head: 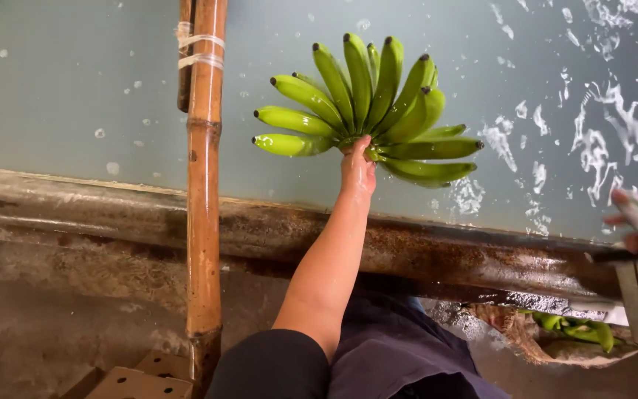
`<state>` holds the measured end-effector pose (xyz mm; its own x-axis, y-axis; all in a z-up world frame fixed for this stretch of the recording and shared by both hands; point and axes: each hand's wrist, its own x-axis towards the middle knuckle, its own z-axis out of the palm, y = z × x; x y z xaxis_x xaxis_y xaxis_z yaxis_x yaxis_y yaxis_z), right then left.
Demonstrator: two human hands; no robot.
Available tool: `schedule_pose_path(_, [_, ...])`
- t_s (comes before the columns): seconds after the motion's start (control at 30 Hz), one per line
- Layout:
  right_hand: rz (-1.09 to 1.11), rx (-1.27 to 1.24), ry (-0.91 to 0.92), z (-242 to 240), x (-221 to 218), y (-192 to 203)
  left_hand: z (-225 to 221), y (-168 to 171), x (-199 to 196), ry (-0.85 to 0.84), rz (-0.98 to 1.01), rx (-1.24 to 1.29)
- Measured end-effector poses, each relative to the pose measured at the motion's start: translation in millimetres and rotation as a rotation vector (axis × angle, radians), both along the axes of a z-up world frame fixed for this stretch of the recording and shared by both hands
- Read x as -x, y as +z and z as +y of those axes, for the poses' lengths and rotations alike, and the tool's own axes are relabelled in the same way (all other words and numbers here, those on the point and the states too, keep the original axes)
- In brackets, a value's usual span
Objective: Sorting and cleaning bunches of green bananas in a water tank.
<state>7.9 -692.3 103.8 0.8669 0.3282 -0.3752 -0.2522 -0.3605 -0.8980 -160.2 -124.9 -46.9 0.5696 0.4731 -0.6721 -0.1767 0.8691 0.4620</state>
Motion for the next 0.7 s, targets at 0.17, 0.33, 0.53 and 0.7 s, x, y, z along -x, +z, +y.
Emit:
schedule_pose_path(0.17, [-0.053, -0.401, -0.028, 210, 74, 118, 1, -6, 1, 0.013, 0.008, 0.076])
schedule_pose_path(0.33, [0.002, -0.424, -0.006, 270, 69, 131, 5, 5, -1, 0.017, -0.005, 0.090])
schedule_pose_path(0.53, [-0.075, 0.096, 0.196, 300, 50, 129, 11, 44, -2, 0.069, -0.161, 0.048])
schedule_pose_path(0.7, [-0.081, 0.356, 0.318, 320, 23, 109, 11, 41, -2, 0.074, -0.202, 0.050])
